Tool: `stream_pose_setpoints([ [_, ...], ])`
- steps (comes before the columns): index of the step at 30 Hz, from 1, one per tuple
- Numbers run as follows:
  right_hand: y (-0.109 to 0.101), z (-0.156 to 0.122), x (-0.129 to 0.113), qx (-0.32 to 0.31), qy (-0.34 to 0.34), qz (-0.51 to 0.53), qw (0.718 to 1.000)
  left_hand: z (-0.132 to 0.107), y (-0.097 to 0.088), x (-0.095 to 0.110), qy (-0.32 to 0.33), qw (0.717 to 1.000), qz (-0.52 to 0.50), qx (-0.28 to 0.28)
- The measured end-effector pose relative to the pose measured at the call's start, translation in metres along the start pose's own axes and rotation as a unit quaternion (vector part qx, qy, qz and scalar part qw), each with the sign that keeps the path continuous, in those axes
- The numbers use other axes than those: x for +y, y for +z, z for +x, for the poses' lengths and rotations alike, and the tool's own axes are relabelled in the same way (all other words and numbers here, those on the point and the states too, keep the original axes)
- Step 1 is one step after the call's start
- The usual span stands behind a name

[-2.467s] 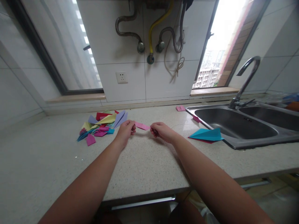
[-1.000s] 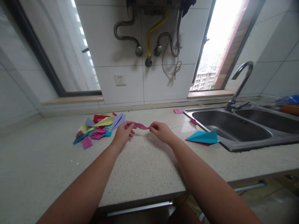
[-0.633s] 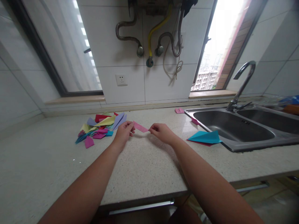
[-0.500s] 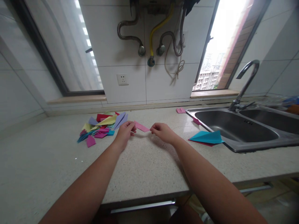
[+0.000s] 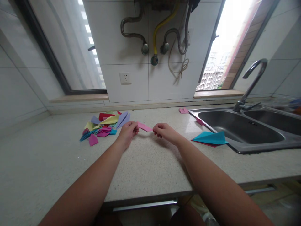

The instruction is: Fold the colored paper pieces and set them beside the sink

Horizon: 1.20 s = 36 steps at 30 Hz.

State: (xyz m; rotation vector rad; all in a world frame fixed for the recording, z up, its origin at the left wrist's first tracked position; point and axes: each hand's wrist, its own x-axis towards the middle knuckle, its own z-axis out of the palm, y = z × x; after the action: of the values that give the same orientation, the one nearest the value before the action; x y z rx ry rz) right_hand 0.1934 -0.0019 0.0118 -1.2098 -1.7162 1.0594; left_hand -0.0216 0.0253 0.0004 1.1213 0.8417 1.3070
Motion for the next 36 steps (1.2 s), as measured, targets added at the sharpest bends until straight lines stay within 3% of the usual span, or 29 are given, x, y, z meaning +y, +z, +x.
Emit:
stream_pose_setpoints([
  [10,-0.010,-0.004,-0.004,0.021,-0.051,-0.107,0.993,0.000,0.000,-0.003,0.057,0.996,0.070,-0.016],
  [17,-0.011,-0.008,-0.007,0.055,-0.111,-0.260,0.958,0.000,0.000,-0.002,0.060,0.993,0.100,-0.007],
  [27,-0.019,-0.015,-0.012,0.126,-0.105,-0.327,0.931,0.003,-0.004,-0.014,0.063,0.981,0.182,-0.012],
  [31,-0.040,-0.019,-0.015,0.196,-0.087,-0.337,0.917,0.003,-0.006,-0.021,0.053,0.970,0.226,-0.069],
  [36,-0.095,-0.027,-0.013,0.281,-0.019,-0.421,0.862,0.005,-0.007,-0.024,0.073,0.951,0.278,-0.111],
])
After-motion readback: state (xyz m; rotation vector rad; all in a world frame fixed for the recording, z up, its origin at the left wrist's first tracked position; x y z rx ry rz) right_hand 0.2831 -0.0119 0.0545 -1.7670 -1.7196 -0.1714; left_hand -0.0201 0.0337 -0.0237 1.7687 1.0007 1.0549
